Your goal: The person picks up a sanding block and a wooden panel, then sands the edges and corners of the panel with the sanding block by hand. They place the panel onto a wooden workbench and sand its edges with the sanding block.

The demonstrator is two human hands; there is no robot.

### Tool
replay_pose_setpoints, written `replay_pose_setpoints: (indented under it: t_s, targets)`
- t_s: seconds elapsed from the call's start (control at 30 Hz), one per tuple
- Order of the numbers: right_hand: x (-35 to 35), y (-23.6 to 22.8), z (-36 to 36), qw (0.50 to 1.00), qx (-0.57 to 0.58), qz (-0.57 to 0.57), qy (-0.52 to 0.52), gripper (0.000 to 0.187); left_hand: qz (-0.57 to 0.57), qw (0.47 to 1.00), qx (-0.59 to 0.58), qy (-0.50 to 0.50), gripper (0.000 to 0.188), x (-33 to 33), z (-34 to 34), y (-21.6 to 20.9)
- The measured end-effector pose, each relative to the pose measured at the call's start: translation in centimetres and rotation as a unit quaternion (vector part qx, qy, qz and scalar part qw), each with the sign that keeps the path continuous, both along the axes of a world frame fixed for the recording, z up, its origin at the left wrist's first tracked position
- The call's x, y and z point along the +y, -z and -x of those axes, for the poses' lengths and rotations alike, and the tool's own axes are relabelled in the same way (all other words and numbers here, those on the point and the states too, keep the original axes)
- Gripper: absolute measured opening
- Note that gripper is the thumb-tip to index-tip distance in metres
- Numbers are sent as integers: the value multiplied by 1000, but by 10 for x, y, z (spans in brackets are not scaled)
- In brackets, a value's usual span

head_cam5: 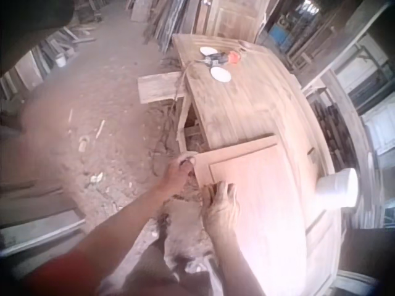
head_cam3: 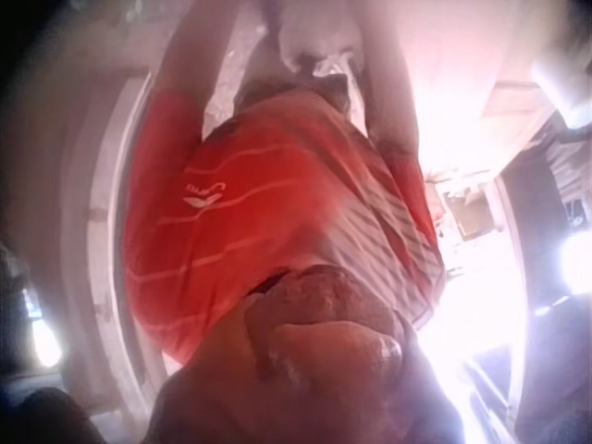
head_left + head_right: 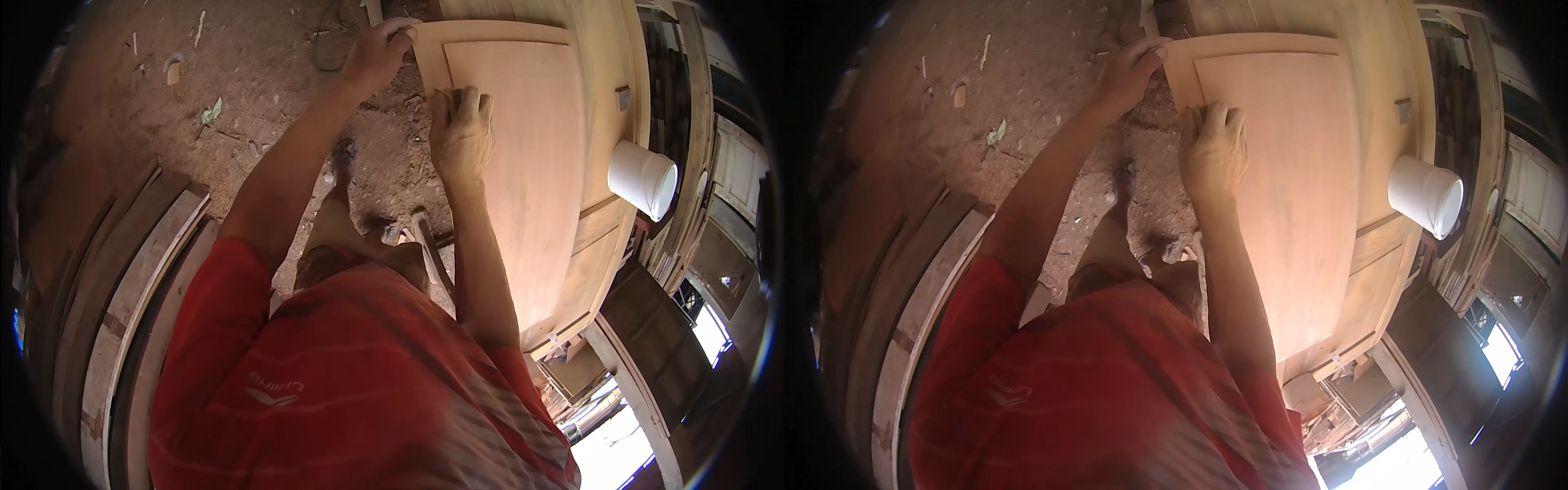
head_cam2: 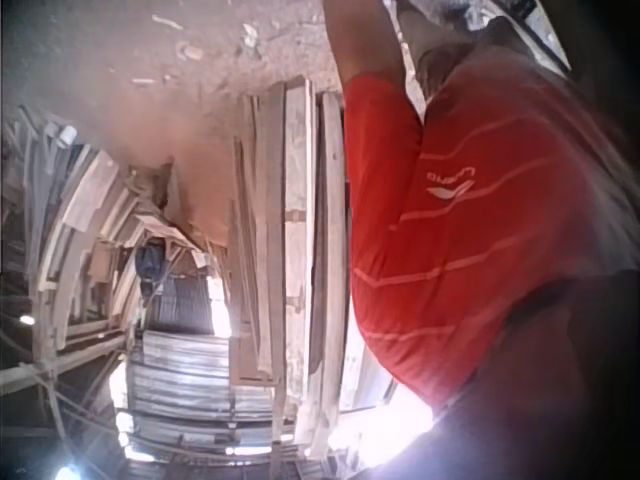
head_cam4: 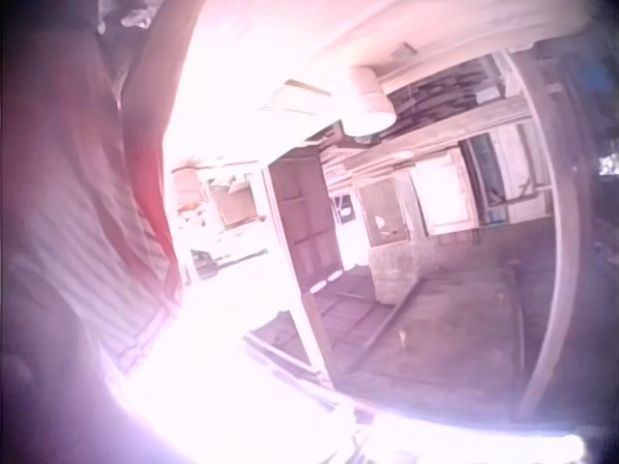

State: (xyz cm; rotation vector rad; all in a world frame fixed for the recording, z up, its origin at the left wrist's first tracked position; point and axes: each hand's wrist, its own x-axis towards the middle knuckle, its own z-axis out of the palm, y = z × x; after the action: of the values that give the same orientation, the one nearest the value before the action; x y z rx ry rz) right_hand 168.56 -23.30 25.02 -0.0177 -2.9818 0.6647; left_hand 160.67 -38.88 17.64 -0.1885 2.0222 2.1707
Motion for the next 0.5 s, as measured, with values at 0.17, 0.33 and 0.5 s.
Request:
replay_pose_setpoints:
  t_s: [0.17,0.33,0.5]
  targets:
    - [-29,3,61,1000,20,-15,8,32,5,999,-34,-4,36,0,0,-2]
    - [20,1,-45,1000,17,9,17,28,42,998,-9,38,40,-5,0,14]
    - [20,4,-29,999,-9,1,44,24,-4,998,-28,50,41,9,0,27]
